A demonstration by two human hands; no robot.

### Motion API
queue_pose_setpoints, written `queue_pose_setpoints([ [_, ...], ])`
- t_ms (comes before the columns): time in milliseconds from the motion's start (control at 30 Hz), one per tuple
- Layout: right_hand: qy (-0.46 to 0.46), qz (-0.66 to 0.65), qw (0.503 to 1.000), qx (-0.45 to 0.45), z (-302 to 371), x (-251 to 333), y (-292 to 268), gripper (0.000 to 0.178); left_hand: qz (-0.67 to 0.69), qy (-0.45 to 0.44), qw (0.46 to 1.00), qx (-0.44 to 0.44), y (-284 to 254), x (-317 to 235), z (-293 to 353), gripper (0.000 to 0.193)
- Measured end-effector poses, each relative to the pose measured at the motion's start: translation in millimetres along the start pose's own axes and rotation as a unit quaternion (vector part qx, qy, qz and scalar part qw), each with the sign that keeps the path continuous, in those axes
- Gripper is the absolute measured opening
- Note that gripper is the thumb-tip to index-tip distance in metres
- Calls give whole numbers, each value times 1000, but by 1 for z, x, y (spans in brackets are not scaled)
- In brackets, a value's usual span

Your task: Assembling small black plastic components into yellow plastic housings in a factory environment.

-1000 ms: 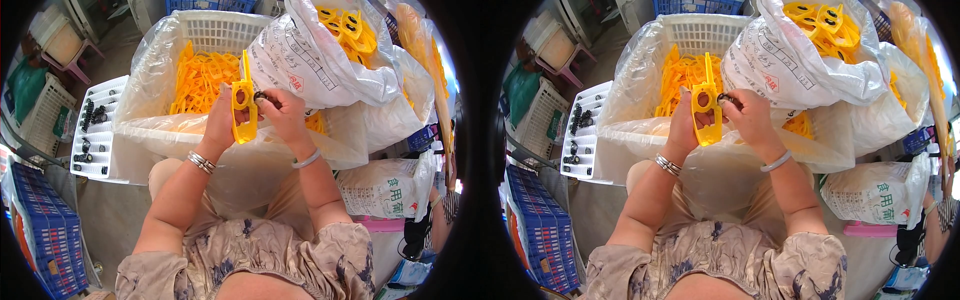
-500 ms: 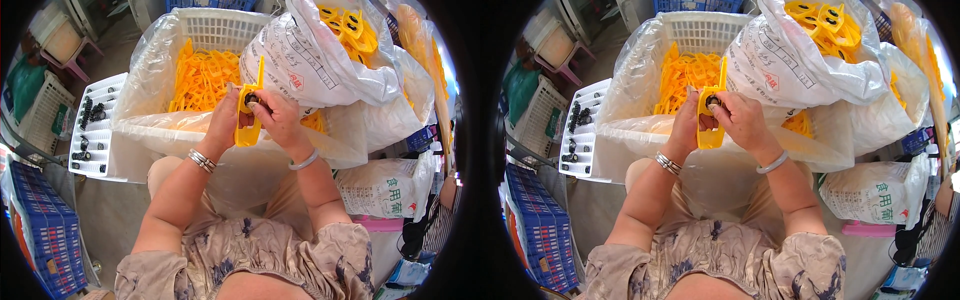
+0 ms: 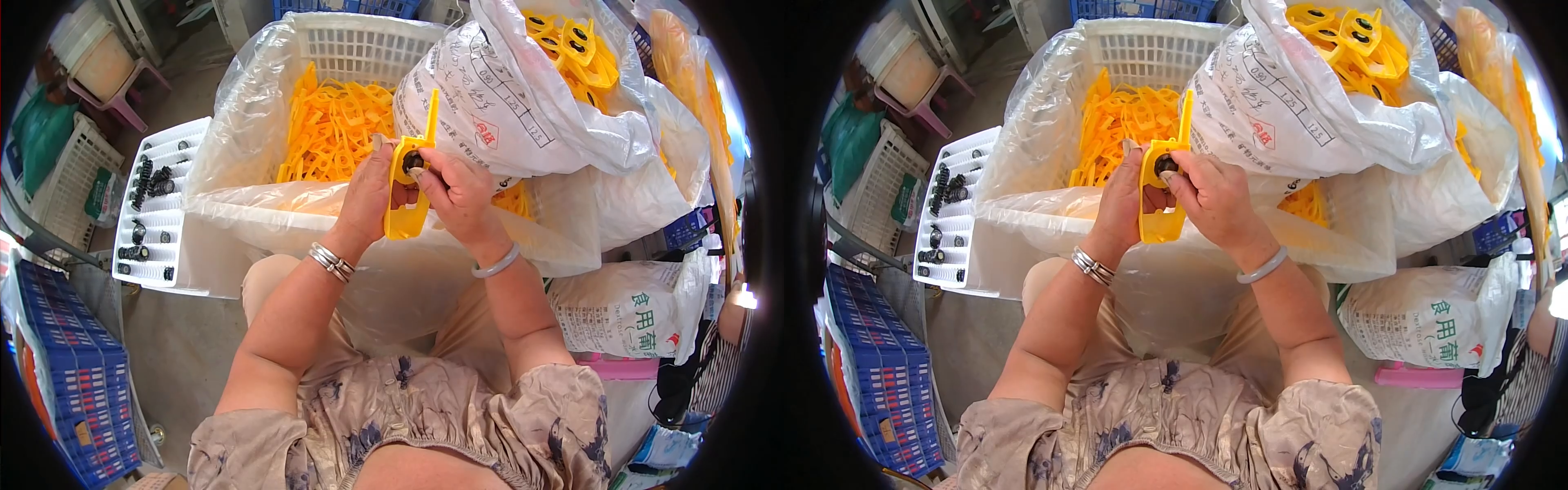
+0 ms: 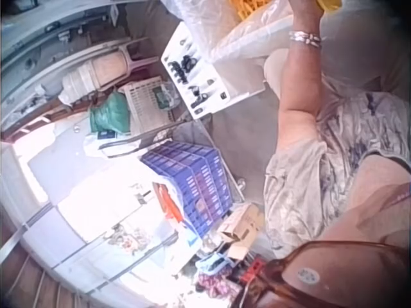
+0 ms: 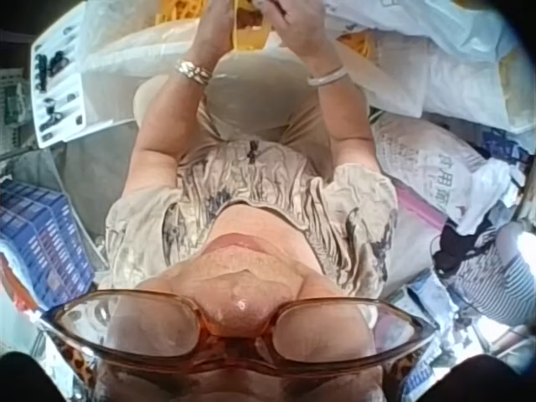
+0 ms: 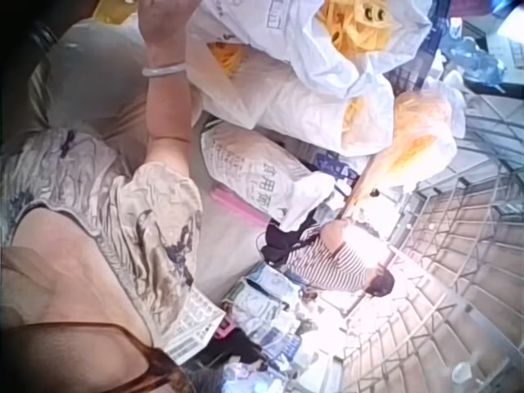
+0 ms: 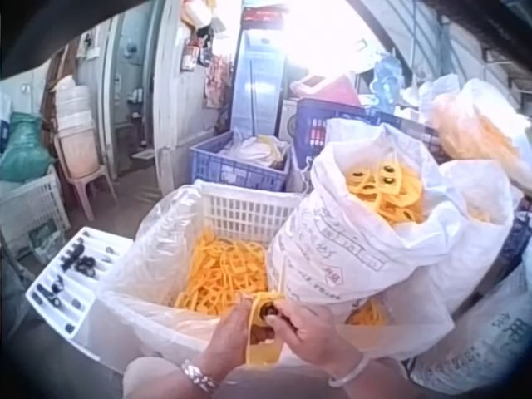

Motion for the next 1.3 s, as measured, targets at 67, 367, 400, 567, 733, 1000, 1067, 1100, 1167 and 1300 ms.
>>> queue_pose_setpoints([
  [67,-9,9,1000,-8,0,1,0,22,-8,7,1000,-12,3,-2,1,36],
  [367,18,41,999,14,0,2,1,23,-74,51,995,-38,20,-14,4,23],
  [400,19,41,999,13,0,1,0,23,-59,41,997,-37,22,-16,5,23],
  [567,14,91,995,35,1,3,0,21,-131,-17,991,13,9,-18,3,28],
  [733,19,70,997,25,2,3,-1,21,-134,-1,991,28,13,-20,4,30],
  [1000,9,57,998,30,-1,2,-3,20,95,-51,991,83,7,-16,0,35],
  [1067,12,74,996,38,-1,2,-4,19,88,-49,992,79,7,-16,0,35],
  [1100,13,74,996,38,-1,2,-4,19,80,-47,993,74,7,-16,0,36],
  [1167,21,77,996,44,-1,3,-3,19,76,-43,993,76,6,-16,0,37],
  [1300,16,46,998,30,0,-1,-2,17,75,-38,994,75,8,-14,-1,39],
])
Point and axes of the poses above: each hand's wrist, its own z-axis away from the middle knuckle, its own y-axis out of the palm, x = y × z, the point moved 3 cm from there along -z, towards the middle knuckle, and after that the axes turned 5 degrees about y, right-handed, at the moved point
